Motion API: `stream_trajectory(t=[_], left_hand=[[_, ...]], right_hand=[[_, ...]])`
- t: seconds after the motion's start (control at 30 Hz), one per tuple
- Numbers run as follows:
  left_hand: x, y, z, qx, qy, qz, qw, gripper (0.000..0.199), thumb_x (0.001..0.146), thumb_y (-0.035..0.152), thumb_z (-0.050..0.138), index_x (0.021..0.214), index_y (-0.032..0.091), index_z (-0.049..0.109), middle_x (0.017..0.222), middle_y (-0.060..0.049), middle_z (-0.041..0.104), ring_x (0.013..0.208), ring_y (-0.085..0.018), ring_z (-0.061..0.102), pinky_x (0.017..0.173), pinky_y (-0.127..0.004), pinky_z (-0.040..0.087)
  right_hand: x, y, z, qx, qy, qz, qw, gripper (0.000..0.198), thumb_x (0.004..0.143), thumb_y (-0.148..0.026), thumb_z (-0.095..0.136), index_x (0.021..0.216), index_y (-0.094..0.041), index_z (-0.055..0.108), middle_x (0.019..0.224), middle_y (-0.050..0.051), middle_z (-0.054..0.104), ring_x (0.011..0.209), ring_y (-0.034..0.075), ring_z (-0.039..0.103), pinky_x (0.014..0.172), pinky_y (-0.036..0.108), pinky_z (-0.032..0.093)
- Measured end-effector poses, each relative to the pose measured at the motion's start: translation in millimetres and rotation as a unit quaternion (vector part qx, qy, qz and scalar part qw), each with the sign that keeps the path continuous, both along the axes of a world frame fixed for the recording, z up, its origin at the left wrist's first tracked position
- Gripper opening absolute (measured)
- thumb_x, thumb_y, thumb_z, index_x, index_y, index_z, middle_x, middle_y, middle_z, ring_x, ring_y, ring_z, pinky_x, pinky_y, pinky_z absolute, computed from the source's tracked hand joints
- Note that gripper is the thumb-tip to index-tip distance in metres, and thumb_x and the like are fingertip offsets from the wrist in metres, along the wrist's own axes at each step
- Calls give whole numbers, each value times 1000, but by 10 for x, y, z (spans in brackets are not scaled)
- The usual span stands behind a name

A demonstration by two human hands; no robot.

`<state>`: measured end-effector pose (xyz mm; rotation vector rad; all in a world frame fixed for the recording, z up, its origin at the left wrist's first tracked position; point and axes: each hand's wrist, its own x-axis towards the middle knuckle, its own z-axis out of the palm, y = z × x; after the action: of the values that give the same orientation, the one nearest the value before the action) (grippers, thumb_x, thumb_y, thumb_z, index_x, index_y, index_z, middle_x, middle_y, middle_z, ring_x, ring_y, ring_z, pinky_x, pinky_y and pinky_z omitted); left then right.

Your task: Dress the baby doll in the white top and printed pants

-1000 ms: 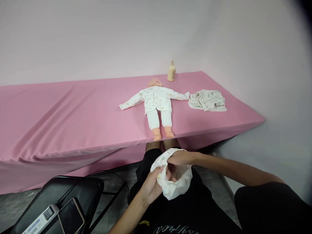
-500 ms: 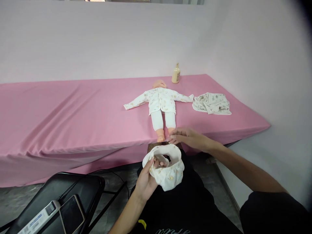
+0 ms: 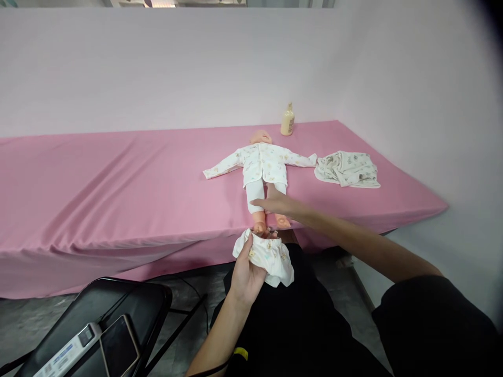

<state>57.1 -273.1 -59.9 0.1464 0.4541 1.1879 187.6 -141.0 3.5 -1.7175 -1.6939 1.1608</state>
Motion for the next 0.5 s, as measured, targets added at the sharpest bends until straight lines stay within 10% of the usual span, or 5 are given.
stream_trajectory(t=[0.17,0.5], left_hand=[[29,45,74,-36,26,41,998,22,96,25,59,114,15,65,113,-8,72,104,-19,70,102,-32,52],[-6,134,346,-20,37,11,999,31,94,22,61,124,17,63,121,-7,69,111,-20,67,105,-35,51]], right_hand=[[-136,56,18,-13,-25,26,999,121,71,-45,78,158,-8,2,128,26,61,97,37,68,76,43,55],[-67,18,92,-4,47,21,999,101,71,-50,77,149,-13,25,134,25,55,91,28,68,64,34,56]])
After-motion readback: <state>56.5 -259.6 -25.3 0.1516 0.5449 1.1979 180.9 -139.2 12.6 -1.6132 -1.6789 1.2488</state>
